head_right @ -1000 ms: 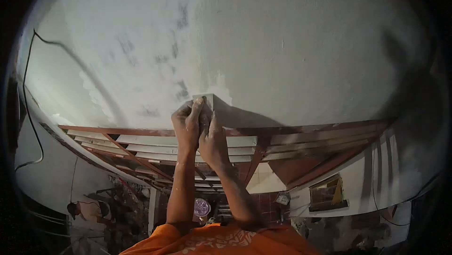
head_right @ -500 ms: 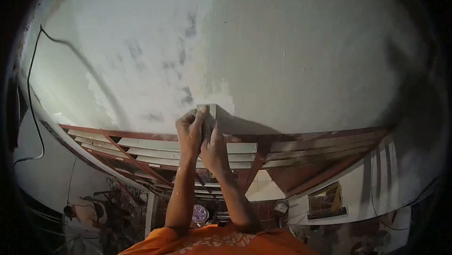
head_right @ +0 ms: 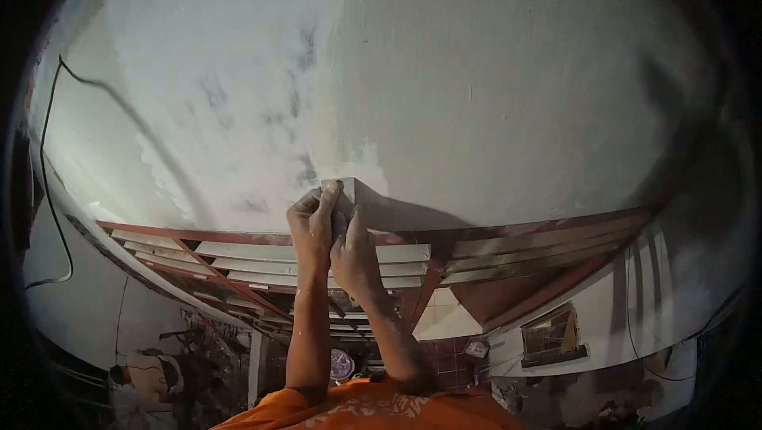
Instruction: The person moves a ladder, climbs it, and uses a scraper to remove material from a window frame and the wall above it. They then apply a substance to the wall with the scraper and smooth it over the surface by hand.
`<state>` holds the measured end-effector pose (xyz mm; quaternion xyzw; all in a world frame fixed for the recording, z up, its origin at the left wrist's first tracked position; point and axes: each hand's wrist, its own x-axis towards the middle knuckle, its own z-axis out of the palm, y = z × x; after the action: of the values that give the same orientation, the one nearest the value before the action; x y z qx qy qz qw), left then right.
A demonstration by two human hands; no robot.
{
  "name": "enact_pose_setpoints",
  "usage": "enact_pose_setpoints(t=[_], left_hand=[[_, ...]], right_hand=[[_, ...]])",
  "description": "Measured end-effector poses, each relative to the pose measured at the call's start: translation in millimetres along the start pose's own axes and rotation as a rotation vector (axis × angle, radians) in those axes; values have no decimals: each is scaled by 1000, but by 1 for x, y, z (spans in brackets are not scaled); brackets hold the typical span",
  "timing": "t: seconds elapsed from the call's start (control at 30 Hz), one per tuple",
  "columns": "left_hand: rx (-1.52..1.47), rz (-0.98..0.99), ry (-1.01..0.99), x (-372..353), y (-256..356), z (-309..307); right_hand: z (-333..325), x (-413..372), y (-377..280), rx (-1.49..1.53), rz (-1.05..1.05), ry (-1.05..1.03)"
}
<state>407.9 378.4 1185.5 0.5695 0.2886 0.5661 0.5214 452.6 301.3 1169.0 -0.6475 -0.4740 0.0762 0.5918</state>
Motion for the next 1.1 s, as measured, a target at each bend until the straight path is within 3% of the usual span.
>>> enact_pose_setpoints(t=[0.07, 0.2, 0.23, 0.33, 0.37, 0.5, 0.6, 0.63, 0.67, 0.73, 0.8, 0.87, 1.0, 1.1], left_hand=[[-70, -23, -30, 0, 27, 2], [-80, -3, -54, 12, 40, 5], [-86, 2, -39, 9, 44, 8], [-10, 28, -11, 4, 34, 3], [-28, -13, -10, -2, 31, 1], [-21, -26, 8, -1, 29, 0], [-20, 12, -3, 10, 51, 3], [-46, 14, -13, 14, 61, 6], [-73, 19, -22, 15, 65, 6], [-70, 68, -3, 18, 53, 5], [22, 32, 4, 14, 45, 0], [74, 7, 14, 6, 31, -5], [24, 18, 6, 7, 44, -2], [-13, 21, -40, 19, 62, 0]], right_hand=[[-7, 9, -22, 220, 120, -70], [-6, 17, -32, 62, 171, -91], [-4, 15, -26, 30, 62, -60], [-4, 11, -20, -13, 31, -58], [0, 4, -12, -20, -90, -11], [6, 4, -3, 138, 9, -71], [6, 19, -19, -26, -137, 24], [3, 28, -21, 73, -40, -109], [1, 25, -24, 75, -40, -117], [-1, 23, -29, 78, 30, -96], [9, 12, -16, -48, -75, 16], [1, 8, -24, 254, 104, -110], [6, 13, -16, 142, -88, -68], [3, 23, -32, 49, 5, -110]])
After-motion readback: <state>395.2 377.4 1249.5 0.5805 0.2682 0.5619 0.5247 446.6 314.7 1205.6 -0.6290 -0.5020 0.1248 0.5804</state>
